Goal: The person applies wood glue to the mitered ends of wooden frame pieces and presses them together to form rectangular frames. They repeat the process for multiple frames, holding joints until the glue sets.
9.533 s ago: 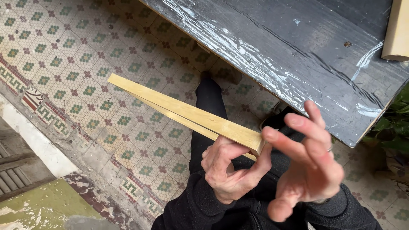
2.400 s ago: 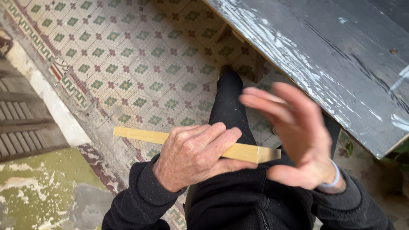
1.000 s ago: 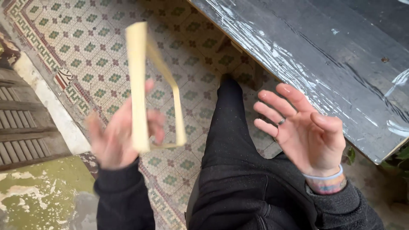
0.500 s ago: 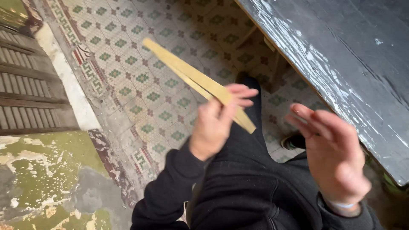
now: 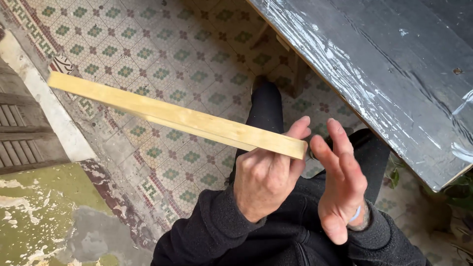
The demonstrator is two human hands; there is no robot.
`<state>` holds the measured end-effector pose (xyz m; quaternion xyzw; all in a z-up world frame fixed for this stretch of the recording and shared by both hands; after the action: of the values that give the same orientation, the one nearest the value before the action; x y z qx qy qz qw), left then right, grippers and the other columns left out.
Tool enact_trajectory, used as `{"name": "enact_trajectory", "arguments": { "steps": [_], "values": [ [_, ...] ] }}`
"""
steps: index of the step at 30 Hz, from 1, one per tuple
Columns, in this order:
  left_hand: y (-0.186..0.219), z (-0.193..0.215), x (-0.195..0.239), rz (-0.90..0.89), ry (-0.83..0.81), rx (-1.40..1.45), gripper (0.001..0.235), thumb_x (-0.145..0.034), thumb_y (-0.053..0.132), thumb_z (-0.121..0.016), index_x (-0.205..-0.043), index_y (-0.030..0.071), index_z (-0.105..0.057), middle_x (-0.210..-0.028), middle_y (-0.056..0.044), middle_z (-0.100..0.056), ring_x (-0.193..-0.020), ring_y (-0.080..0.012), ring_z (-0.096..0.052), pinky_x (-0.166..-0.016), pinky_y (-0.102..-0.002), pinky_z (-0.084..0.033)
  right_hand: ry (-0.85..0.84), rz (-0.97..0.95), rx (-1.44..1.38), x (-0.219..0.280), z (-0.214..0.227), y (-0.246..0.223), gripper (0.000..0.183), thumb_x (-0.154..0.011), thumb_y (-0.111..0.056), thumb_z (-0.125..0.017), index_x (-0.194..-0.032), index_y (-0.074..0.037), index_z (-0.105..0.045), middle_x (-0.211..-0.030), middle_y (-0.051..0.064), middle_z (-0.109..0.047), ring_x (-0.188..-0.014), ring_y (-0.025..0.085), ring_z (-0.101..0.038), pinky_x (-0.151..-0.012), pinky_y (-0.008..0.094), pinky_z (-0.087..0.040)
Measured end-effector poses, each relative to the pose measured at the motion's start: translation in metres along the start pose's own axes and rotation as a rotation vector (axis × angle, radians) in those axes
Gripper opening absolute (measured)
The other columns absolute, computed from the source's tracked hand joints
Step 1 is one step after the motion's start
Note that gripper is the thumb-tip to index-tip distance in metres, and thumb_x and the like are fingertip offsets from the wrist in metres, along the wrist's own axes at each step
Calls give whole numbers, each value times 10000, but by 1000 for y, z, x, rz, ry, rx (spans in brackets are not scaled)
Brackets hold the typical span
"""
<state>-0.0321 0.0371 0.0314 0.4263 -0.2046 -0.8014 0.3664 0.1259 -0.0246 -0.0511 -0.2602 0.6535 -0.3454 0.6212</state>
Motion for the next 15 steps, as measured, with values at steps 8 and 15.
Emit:
{"name": "enact_trajectory", "arguments": {
  "steps": [8, 15],
  "values": [
    [0, 2, -1, -48, -45, -61, 460, -1002, 1, -706, -1428, -39, -537, -1344, -94, -701, -1046, -239, -763, -914, -344, -616, -242, 347, 450, -35, 13, -10, 874, -1028, -665, -349, -1649, -68, -200, -1452, 197, -569, -1568, 391, -265, -1355, 575, -114],
    [5, 3, -6, -47, -47, -121, 399, -1022, -5, -702, -1399, -47, -580, -1276, -73, -722, -977, -234, -763, -877, -361, -612, -129, 249, 539, -42, 21, -17, 783, -1050, -655, -331, -1501, -25, -438, -1493, 276, -493, -1539, 482, -286, -1312, 576, -196]
  ]
}}
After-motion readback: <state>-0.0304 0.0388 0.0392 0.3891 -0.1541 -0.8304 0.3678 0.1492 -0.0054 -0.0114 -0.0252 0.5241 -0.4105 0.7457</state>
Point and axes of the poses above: each hand's wrist, its own x-axis away from the middle knuckle, its own z-axis out of the back of the hand, y = z × x, the point moved 2 cm from there along -x, towards the middle knuckle
